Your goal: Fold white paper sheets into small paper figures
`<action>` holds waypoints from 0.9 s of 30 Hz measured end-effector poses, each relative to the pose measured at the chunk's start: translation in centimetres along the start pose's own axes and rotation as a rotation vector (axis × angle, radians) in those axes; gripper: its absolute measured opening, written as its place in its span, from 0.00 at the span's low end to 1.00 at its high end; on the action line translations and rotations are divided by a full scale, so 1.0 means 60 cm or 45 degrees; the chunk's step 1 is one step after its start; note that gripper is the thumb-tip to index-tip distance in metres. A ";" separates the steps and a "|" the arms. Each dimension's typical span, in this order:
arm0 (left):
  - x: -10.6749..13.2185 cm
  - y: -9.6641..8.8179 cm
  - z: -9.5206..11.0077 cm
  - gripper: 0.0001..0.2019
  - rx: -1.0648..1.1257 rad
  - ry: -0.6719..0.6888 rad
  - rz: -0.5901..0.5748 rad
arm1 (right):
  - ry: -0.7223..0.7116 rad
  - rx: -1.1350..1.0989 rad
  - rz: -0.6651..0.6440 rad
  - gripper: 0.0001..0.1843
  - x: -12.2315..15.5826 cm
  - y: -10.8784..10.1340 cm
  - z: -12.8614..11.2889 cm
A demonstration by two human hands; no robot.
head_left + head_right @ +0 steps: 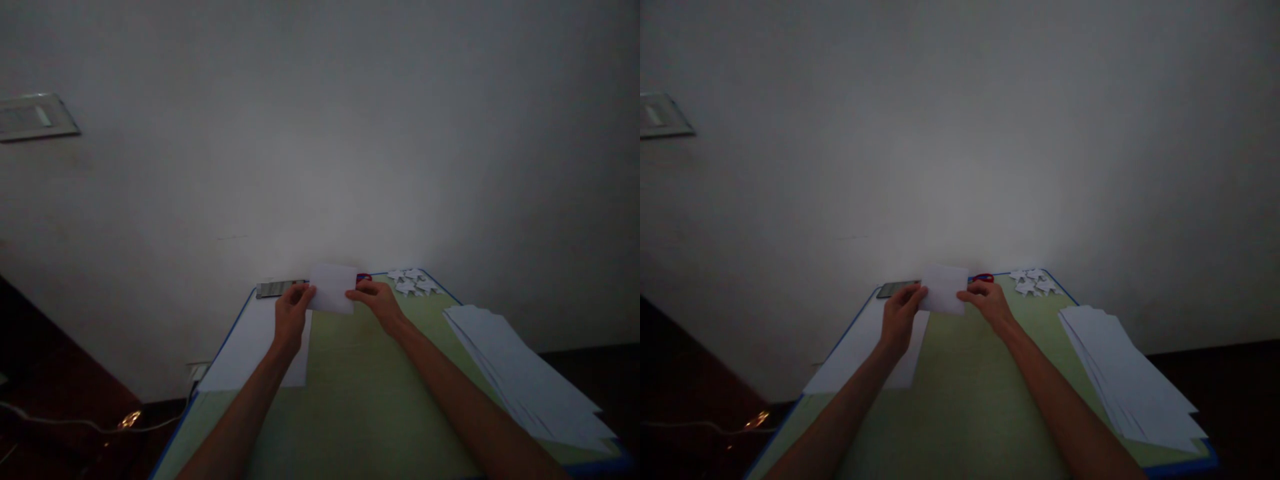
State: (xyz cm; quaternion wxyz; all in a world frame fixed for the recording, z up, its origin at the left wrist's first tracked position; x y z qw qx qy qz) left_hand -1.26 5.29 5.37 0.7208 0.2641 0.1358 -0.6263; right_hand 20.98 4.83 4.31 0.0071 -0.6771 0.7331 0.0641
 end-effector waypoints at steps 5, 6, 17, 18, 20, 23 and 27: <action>0.000 -0.004 -0.009 0.15 0.036 -0.043 0.037 | -0.025 -0.001 0.056 0.14 -0.004 -0.005 0.000; 0.000 -0.003 -0.010 0.15 0.050 -0.052 0.045 | -0.027 0.000 0.067 0.14 -0.004 -0.006 0.001; 0.003 -0.005 -0.009 0.17 0.012 -0.091 0.074 | -0.065 0.043 0.077 0.20 -0.012 -0.007 0.007; 0.003 -0.005 -0.009 0.17 -0.005 -0.093 0.068 | -0.085 0.051 0.077 0.21 -0.013 -0.005 0.007; 0.005 -0.003 -0.008 0.18 -0.050 -0.082 0.042 | -0.136 0.073 0.092 0.23 -0.013 -0.003 0.006; 0.007 0.003 0.000 0.17 -0.156 0.012 -0.038 | -0.206 0.106 0.157 0.25 -0.012 -0.002 0.007; 0.010 0.010 0.006 0.16 -0.256 0.096 -0.130 | -0.281 0.149 0.271 0.22 -0.008 -0.005 0.008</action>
Point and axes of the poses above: each hand's wrist, its own x-axis away from the middle knuckle, its own y-axis out of the palm, z = x × y, the point moved 7 cm from there along -x, towards the middle knuckle, and after that the axes turned 12 degrees about y, right-handed, at the moved point
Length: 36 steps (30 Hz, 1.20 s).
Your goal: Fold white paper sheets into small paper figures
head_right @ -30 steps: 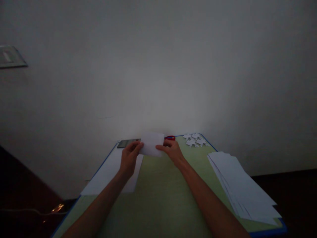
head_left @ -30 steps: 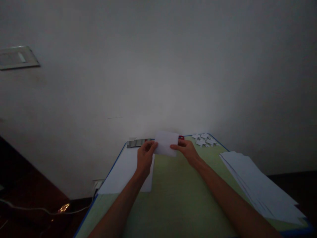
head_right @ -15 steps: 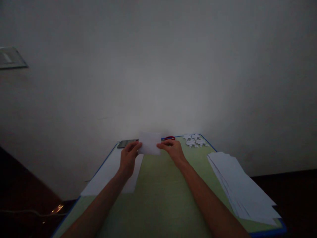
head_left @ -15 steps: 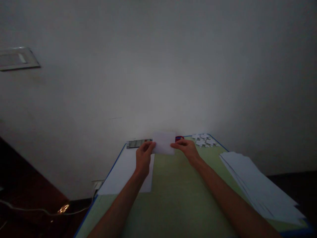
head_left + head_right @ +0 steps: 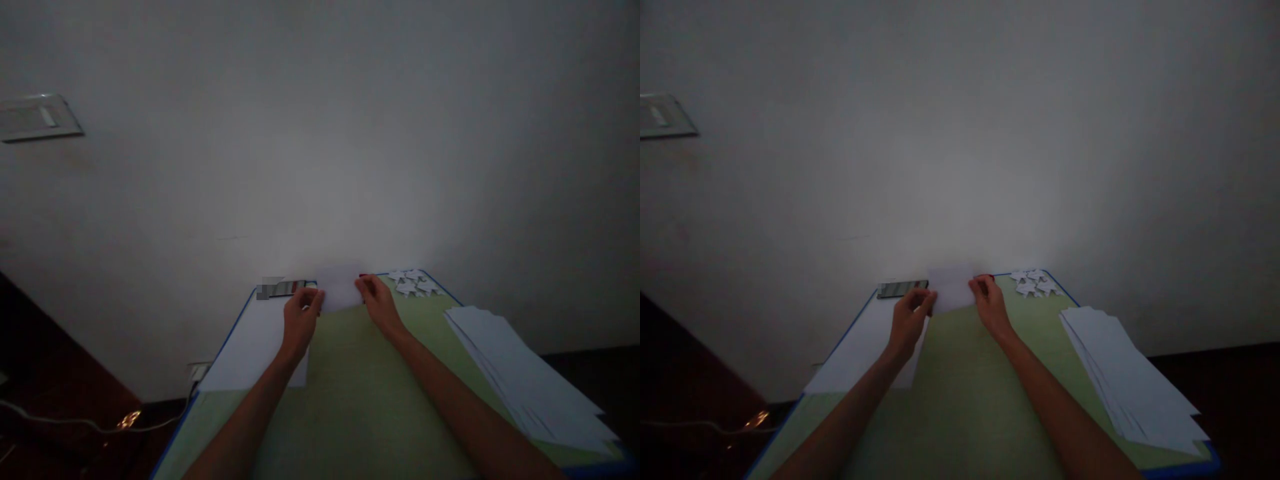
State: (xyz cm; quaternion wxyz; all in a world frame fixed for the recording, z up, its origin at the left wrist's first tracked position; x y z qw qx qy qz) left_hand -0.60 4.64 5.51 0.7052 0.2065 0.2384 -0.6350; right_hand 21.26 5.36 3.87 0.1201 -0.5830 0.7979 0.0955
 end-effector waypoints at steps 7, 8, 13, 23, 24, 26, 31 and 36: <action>0.003 -0.001 -0.014 0.17 0.101 -0.123 0.014 | -0.107 0.073 0.127 0.18 0.014 0.000 -0.016; 0.004 -0.001 -0.016 0.17 0.109 -0.129 0.015 | -0.116 0.084 0.137 0.18 0.015 0.001 -0.018; 0.004 -0.003 -0.018 0.16 0.125 -0.139 0.037 | -0.161 0.126 0.173 0.19 0.018 0.000 -0.029; -0.001 -0.008 -0.012 0.17 0.127 -0.110 0.067 | -0.075 0.072 0.099 0.23 0.022 0.006 -0.018; -0.001 -0.008 -0.012 0.17 0.133 -0.109 0.070 | -0.058 0.060 0.082 0.24 0.021 0.007 -0.017; -0.001 -0.008 -0.009 0.17 0.149 -0.113 0.077 | -0.025 0.037 0.055 0.25 0.019 0.007 -0.014; -0.001 -0.005 -0.003 0.17 0.155 -0.106 0.058 | 0.022 0.009 0.047 0.26 0.015 0.001 -0.012; -0.002 -0.004 -0.007 0.18 0.142 -0.124 0.038 | 0.007 0.015 0.045 0.25 0.013 0.003 -0.013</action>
Point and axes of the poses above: each hand's wrist, its own x-axis away from the middle knuckle, its own y-axis out of the palm, z = x × y, the point moved 7 cm from there along -x, towards the middle knuckle, and after that the axes turned 12 degrees about y, right-handed, at the moved point
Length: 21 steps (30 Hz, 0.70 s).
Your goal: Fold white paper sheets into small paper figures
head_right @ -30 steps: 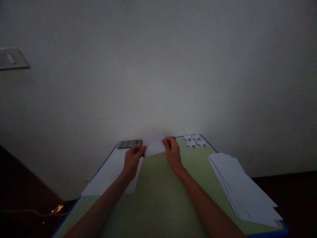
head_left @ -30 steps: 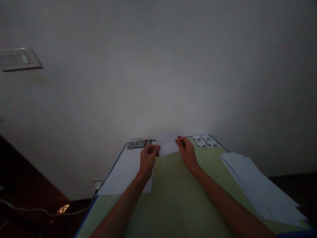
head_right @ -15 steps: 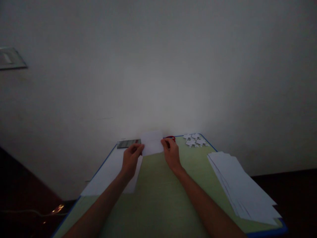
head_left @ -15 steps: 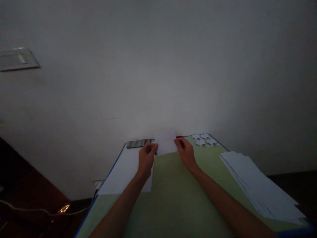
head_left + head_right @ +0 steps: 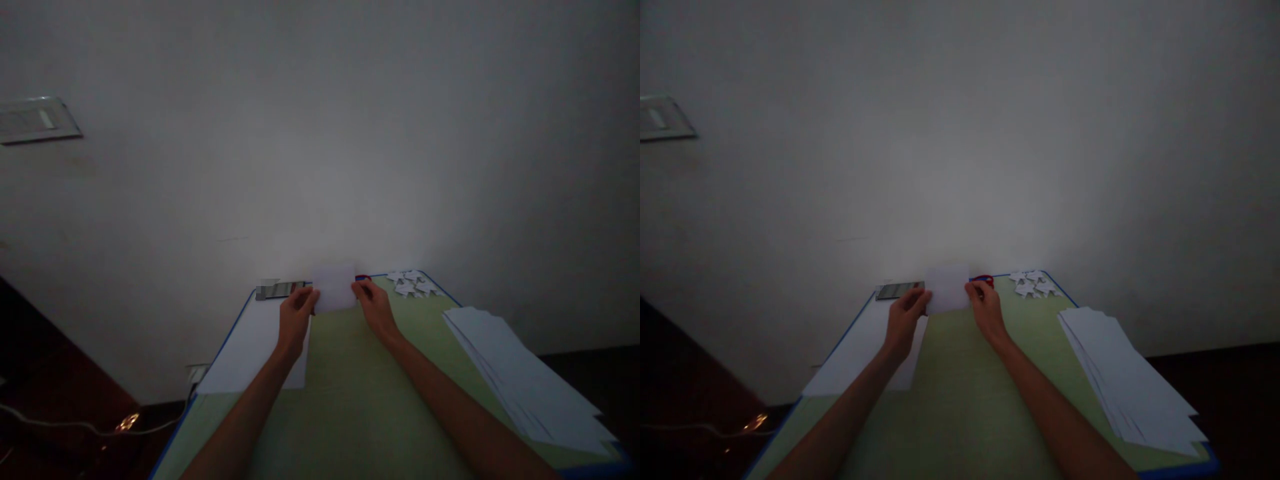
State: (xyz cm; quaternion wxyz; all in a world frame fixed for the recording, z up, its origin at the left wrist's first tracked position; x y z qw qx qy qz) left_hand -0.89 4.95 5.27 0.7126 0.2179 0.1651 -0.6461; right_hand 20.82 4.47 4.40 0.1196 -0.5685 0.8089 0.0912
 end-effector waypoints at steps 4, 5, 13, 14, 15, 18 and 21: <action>-0.003 -0.006 0.000 0.16 -0.067 0.019 0.015 | 0.006 0.000 0.006 0.26 -0.001 0.001 0.003; -0.003 -0.008 0.000 0.16 -0.070 0.026 0.021 | 0.009 -0.002 0.007 0.26 -0.001 0.001 0.004; -0.002 -0.008 -0.005 0.16 -0.094 0.068 0.015 | 0.023 0.047 0.043 0.27 0.002 0.003 0.008; -0.001 -0.007 -0.005 0.16 -0.105 0.070 0.011 | 0.015 0.061 0.059 0.26 0.004 0.003 0.007; 0.000 -0.005 -0.005 0.17 -0.111 0.071 0.007 | 0.005 0.075 0.074 0.24 0.005 0.003 0.006; 0.002 -0.002 -0.005 0.18 -0.107 0.072 0.004 | -0.030 0.114 0.094 0.20 0.012 0.007 0.002; 0.003 -0.004 -0.004 0.18 -0.108 0.072 0.017 | -0.057 0.151 0.086 0.18 0.016 0.013 -0.003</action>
Point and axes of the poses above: each hand's wrist, its own x-axis away from the middle knuckle, its own y-axis out of the palm, z = x × y, the point moved 7 cm from there along -x, towards the middle knuckle, and after that the axes turned 12 degrees about y, right-handed, at the moved point
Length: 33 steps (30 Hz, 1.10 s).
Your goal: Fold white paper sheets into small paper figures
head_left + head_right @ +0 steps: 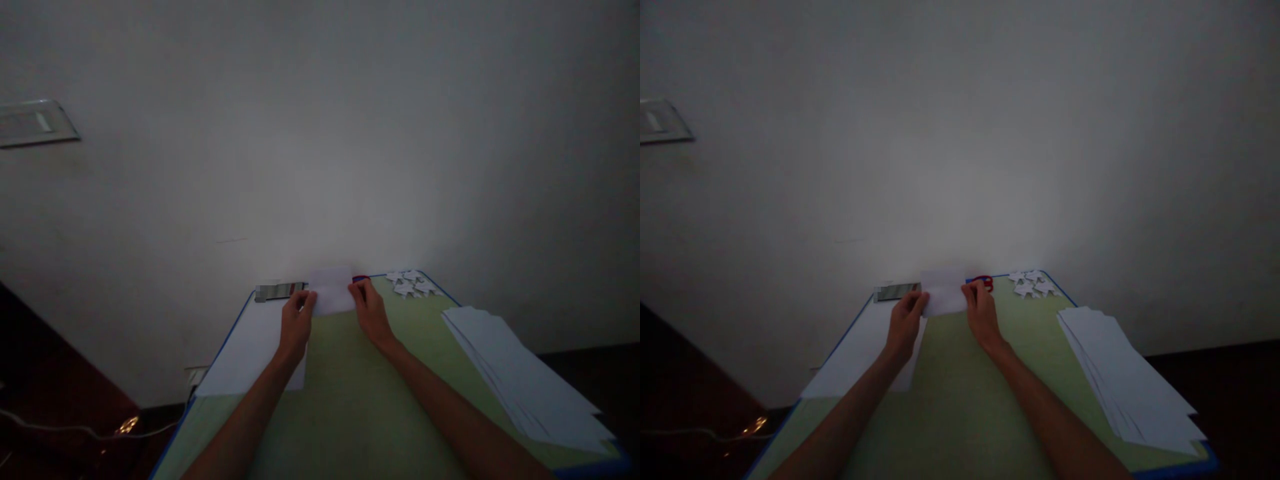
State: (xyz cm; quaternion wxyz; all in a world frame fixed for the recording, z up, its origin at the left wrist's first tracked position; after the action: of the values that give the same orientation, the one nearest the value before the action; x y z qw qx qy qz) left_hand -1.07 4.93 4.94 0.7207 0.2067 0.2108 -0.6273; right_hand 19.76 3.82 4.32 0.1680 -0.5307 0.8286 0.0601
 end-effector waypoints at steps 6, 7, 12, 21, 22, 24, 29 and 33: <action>-0.002 -0.002 0.000 0.18 -0.037 0.026 0.009 | -0.040 0.077 -0.009 0.17 0.001 0.001 -0.006; -0.001 -0.001 0.000 0.19 -0.040 0.030 0.004 | -0.044 0.091 -0.009 0.16 0.001 0.000 -0.005; -0.001 0.003 -0.005 0.21 -0.051 0.032 -0.025 | -0.066 0.131 -0.016 0.16 0.003 -0.002 -0.003; -0.003 -0.005 -0.002 0.19 -0.093 0.059 0.003 | -0.059 -0.021 -0.151 0.15 -0.002 0.008 0.001; -0.002 -0.004 -0.001 0.20 -0.071 0.041 -0.004 | -0.057 -0.045 -0.159 0.15 -0.004 0.008 0.002; -0.001 0.000 -0.001 0.21 0.007 -0.009 -0.018 | -0.053 -0.089 -0.172 0.14 -0.010 0.007 0.005; 0.002 0.016 -0.017 0.27 0.395 -0.289 -0.044 | -0.065 -0.188 -0.219 0.14 -0.017 0.007 0.006; 0.008 0.029 -0.025 0.26 0.650 -0.514 -0.039 | -0.087 -0.224 -0.274 0.13 -0.011 0.013 0.002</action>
State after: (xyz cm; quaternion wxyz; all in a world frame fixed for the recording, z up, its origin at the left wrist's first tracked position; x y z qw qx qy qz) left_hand 0.63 5.58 3.50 0.6633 0.2491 -0.0974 -0.6989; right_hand 19.35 4.76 4.38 0.1545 -0.6267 0.7522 0.1323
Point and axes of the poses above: each hand's wrist, its own x-axis away from the middle knuckle, its own y-axis out of the palm, z = x × y, the point moved 7 cm from there along -x, towards the middle knuckle, and after that the axes turned 12 degrees about y, right-handed, at the moved point
